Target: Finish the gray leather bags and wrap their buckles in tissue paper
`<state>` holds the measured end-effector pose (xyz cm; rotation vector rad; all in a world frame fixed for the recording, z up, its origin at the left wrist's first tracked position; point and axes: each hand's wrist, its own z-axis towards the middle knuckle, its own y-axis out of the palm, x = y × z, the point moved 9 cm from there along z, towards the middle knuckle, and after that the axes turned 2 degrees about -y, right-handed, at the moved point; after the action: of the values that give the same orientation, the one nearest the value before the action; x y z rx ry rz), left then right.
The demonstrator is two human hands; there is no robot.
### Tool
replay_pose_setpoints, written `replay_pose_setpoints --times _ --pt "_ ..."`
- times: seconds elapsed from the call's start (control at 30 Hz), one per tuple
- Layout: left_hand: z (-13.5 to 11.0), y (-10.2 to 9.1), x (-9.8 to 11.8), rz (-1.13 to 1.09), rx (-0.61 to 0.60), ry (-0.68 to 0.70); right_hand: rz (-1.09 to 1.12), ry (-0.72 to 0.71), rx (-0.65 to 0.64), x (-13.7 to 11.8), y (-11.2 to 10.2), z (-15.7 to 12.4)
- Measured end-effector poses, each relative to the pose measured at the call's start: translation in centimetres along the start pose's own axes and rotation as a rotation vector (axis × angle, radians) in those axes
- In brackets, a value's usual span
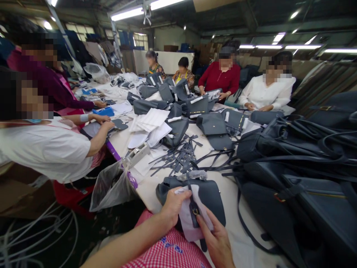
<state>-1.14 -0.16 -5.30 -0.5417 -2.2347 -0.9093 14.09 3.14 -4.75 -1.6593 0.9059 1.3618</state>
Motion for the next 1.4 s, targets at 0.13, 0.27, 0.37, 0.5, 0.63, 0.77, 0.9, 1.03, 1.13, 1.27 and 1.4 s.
replay_pose_setpoints --times 0.13,0.27,0.37,0.5,0.63,0.77,0.9,1.03,1.13,1.27,1.4 --pt "0.0 0.3 -0.2 -0.024 -0.047 -0.018 -0.286 -0.334 -0.140 -1.4 1.0 -0.4" --pt "-0.7 0.7 0.5 0.022 -0.126 0.055 -0.431 -0.493 -0.134 -2.5 1.6 -0.8" --pt "-0.6 0.0 0.9 0.156 -0.089 0.125 -0.457 -0.524 -0.194 -3.2 2.4 -1.4" --pt "0.3 -0.7 0.4 0.149 -0.057 0.086 -0.493 -0.380 -0.491 -2.1 3.1 -3.1" --pt "0.6 -0.4 -0.2 0.071 -0.093 -0.007 -0.245 -0.128 -0.464 -1.2 -0.3 -3.0" --pt "0.4 -0.1 -0.3 0.068 -0.110 -0.030 0.121 0.084 -0.037 -1.0 -3.9 -0.2" --pt "0.4 -0.1 0.0 0.149 -0.098 -0.001 0.134 0.203 -0.195 -1.0 1.0 1.6" --pt "0.3 -0.3 0.7 0.303 -0.088 0.054 0.035 0.162 -0.276 -0.8 3.8 2.0" --pt "-0.2 0.2 1.2 0.291 -0.224 0.044 0.035 0.131 -0.189 -0.8 3.1 1.9" --pt "-1.4 1.3 0.5 0.038 -0.544 -0.128 0.150 0.207 -0.174 -0.6 2.9 1.2" --pt "-1.0 0.4 -1.2 0.089 -0.528 -0.169 0.200 0.252 -0.190 -0.3 3.2 0.7"
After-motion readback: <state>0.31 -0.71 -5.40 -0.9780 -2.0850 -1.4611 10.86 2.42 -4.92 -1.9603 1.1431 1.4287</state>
